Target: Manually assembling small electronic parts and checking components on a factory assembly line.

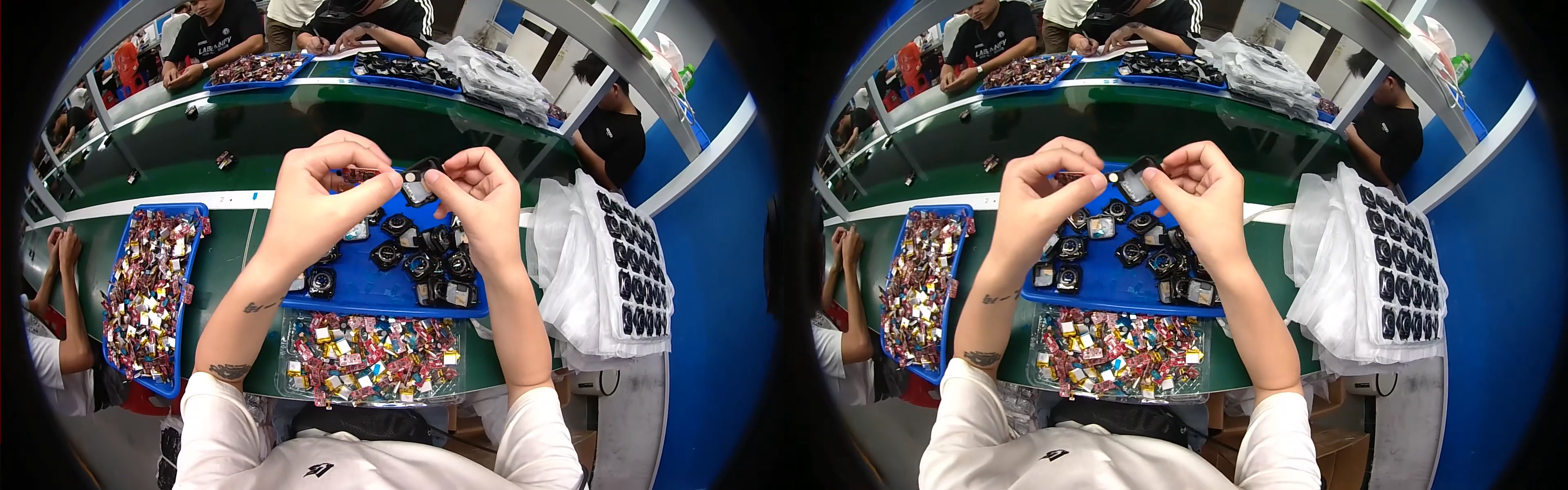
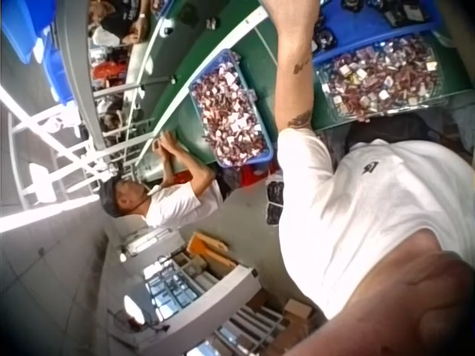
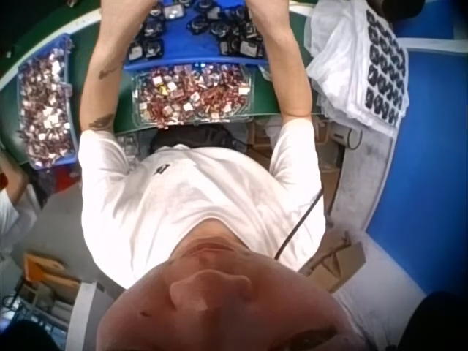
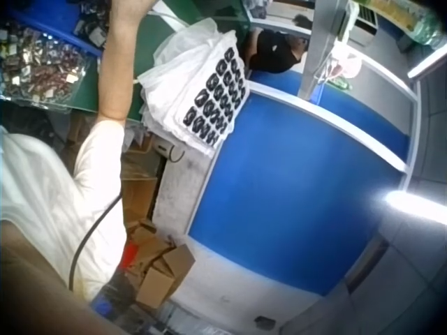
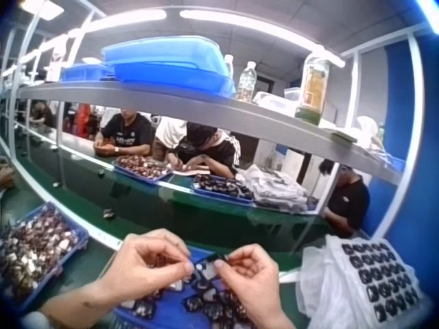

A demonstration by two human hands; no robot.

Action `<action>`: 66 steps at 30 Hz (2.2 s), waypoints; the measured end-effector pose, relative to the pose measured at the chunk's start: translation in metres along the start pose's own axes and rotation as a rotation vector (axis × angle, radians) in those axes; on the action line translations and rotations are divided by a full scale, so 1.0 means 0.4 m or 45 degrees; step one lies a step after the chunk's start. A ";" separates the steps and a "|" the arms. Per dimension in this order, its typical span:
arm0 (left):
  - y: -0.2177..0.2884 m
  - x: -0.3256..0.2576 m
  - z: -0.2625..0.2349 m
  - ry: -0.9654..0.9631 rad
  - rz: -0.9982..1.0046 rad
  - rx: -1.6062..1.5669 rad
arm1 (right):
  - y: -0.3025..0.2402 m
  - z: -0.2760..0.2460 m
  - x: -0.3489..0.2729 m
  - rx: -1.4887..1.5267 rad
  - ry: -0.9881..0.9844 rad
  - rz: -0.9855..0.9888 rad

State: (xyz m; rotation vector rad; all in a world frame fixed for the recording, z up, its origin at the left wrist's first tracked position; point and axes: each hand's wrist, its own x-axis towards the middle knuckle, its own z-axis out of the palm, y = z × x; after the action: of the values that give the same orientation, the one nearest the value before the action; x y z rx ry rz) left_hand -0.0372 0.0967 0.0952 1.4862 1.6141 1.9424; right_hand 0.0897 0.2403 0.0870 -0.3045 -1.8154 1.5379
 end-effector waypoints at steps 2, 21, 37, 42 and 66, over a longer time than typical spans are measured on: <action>-0.003 -0.002 0.015 0.013 -0.090 -0.007 | -0.009 0.015 -0.010 0.086 0.035 -0.095; -0.019 0.004 0.017 0.023 -0.186 0.048 | -0.013 0.038 -0.041 -0.115 -0.099 -0.265; -0.022 -0.009 0.040 0.152 -0.023 0.282 | 0.000 0.052 -0.047 -0.158 -0.031 -0.400; -0.027 -0.011 0.047 0.197 0.040 0.314 | 0.016 0.051 -0.040 -0.145 0.009 -0.404; 0.026 -0.026 0.045 -0.054 -0.249 -0.046 | -0.012 0.014 -0.034 0.145 0.056 -0.251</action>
State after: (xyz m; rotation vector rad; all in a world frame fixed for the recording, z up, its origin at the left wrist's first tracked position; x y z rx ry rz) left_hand -0.0139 0.0966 0.0961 1.2935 1.6308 1.8117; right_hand 0.0967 0.2266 0.0865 -0.1006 -1.6634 1.4777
